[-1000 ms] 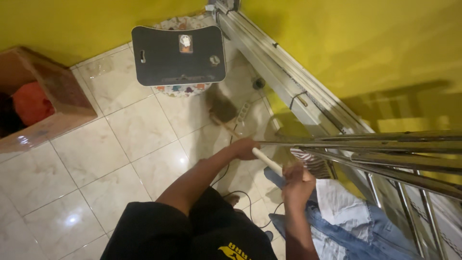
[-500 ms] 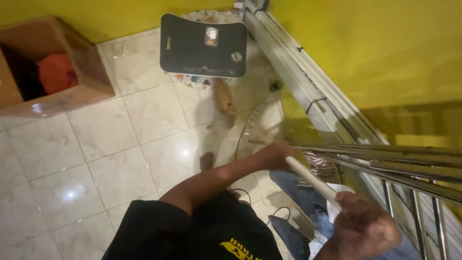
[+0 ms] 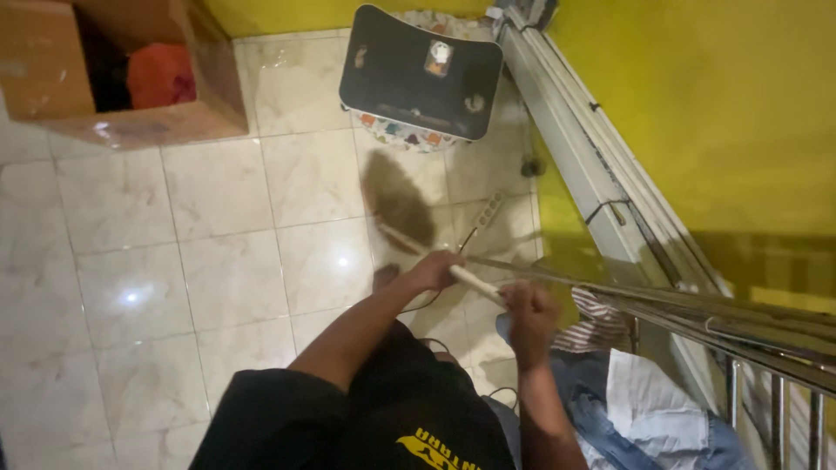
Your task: The person sweeps a tiled floor with a traditional broom, gathering scattered debris into a pile. The person moves around the room to collect the dirt and then uses a dustpan to scoop the debris.
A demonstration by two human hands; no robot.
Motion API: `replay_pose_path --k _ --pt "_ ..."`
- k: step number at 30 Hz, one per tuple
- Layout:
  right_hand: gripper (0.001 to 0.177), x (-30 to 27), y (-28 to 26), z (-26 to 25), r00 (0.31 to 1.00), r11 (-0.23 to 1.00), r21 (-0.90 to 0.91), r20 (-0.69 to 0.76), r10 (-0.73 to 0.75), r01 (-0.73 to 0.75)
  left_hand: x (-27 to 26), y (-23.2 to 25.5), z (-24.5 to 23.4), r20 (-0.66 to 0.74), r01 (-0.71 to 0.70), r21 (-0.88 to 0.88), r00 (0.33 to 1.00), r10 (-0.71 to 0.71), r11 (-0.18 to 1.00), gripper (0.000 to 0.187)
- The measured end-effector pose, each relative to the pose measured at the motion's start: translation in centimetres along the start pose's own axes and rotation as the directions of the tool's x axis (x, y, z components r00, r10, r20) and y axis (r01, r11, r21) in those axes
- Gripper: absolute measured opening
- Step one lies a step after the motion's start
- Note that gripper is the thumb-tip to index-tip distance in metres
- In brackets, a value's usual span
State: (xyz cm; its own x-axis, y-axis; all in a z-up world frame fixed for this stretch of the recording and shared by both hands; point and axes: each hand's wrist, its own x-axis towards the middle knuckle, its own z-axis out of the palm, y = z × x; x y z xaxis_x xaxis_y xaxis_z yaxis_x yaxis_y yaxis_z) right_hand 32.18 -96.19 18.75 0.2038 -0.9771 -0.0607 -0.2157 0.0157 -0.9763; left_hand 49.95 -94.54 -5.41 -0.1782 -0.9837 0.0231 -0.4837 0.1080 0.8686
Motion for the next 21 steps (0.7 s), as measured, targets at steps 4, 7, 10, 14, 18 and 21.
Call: replay_pose_path --k 4,7,10,14,18,21 --pt "0.034 -1.7 2.2 2.5 0.993 0.986 0.163 0.117 0.023 -0.042 -7.1 -1.0 -1.7 0.06 0.29 -0.029 0.956 -0.288 0.957 0.018" --pt "0.036 -3.1 2.1 4.2 0.972 1.0 -0.005 0.235 0.017 -0.017 -11.9 -0.7 -2.8 -0.033 0.358 -0.002 0.933 -0.357 0.934 0.018" --pt "0.041 -5.4 0.3 4.8 0.961 0.971 0.237 0.272 -0.045 -0.022 -14.6 1.6 -3.1 -0.204 0.347 -0.025 0.916 -0.345 0.937 0.019" --pt "0.039 -6.2 -3.6 0.2 0.969 0.983 0.083 0.175 -0.175 0.163 -15.7 7.6 -2.9 -0.415 0.303 -0.144 0.846 -0.336 0.942 0.021" --pt "0.02 -4.6 -7.1 -8.0 0.401 0.2 -0.585 0.235 -0.886 0.786 -12.6 13.4 -0.4 -0.613 0.056 -0.069 0.786 -0.087 0.996 0.028" --pt "0.022 -4.6 -8.7 -12.9 0.429 0.427 -0.087 -0.003 -0.903 0.9 -9.2 16.7 0.6 -0.519 -0.064 0.029 0.852 0.07 0.998 0.029"
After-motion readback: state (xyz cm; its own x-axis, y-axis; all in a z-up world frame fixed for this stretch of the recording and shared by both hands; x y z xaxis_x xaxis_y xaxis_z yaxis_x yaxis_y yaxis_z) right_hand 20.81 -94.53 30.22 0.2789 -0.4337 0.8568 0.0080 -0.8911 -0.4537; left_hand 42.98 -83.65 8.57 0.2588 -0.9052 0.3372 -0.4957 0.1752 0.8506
